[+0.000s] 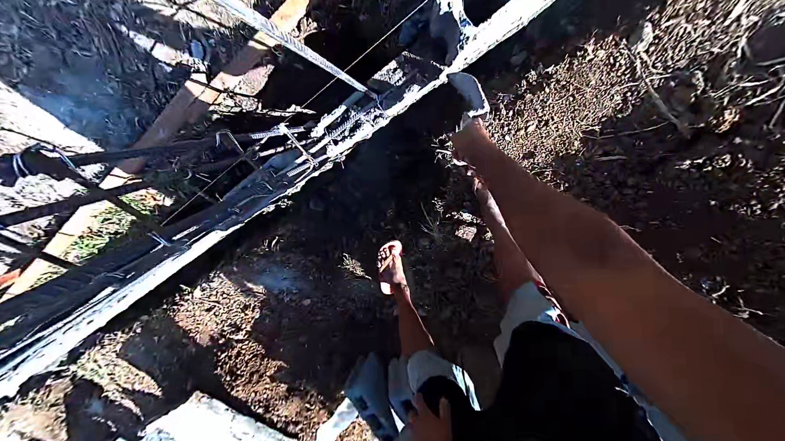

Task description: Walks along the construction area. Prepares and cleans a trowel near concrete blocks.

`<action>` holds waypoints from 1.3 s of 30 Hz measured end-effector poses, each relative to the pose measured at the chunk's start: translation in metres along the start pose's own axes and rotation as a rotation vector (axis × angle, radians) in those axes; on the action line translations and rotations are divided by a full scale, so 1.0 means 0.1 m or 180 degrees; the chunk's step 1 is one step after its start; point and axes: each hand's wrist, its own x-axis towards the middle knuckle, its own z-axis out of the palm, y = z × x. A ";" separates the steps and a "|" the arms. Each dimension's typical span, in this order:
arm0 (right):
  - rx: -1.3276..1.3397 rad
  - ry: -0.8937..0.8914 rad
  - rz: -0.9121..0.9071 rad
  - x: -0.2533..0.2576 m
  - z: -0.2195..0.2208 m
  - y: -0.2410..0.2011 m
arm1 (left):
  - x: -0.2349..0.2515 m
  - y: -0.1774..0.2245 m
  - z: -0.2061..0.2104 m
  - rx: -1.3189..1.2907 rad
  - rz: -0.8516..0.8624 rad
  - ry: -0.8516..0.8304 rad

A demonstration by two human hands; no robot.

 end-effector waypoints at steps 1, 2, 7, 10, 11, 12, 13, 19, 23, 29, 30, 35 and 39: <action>-0.0346 0.0056 -0.0030 -0.14 0.04 -0.14 | 0.01 -0.01 0.01 -0.0023 -0.0016 -0.0007; -0.0714 0.0141 -0.0125 -0.24 0.07 -0.21 | 0.02 -0.01 0.01 -0.0024 -0.0041 -0.0024; -0.1907 0.0178 -0.0432 -0.14 -0.43 0.06 | 0.09 -0.02 0.00 -0.0005 -0.0061 -0.0021; -0.1819 0.0052 -0.0194 -0.12 -0.61 0.07 | 0.08 0.01 -0.01 0.0031 -0.0065 -0.0013; -0.1606 0.0080 -0.0113 -0.12 -0.59 0.01 | 0.09 0.01 -0.01 0.0031 -0.0066 0.0015; -0.1407 0.0129 -0.0110 -0.13 -0.52 -0.06 | 0.10 0.03 -0.01 0.0022 -0.0075 0.0016; -0.1380 0.0125 -0.0172 -0.18 -0.41 -0.16 | 0.11 0.05 0.01 0.0014 -0.0087 0.0023; -0.1558 -0.0654 -0.0880 -0.54 0.24 -0.04 | 0.04 0.13 0.04 -0.0042 0.0008 0.0097; -0.0676 -0.0483 -0.0311 -0.43 0.23 0.20 | 0.02 0.14 -0.02 -0.0028 -0.0042 0.0091; -0.0521 -0.0172 -0.0340 -0.20 0.06 0.06 | 0.12 0.04 0.10 -0.0100 -0.0017 0.0141; -0.1101 -0.0354 -0.0766 -0.19 0.05 0.07 | 0.14 0.02 0.12 -0.0096 -0.0029 0.0161; -0.0311 -0.0331 -0.0458 -0.37 0.24 -0.02 | 0.08 0.04 0.14 -0.0185 -0.0062 0.0110; 0.1214 -0.0060 0.0076 -0.35 0.47 -0.23 | 0.12 -0.01 0.20 -0.0187 -0.0079 0.0110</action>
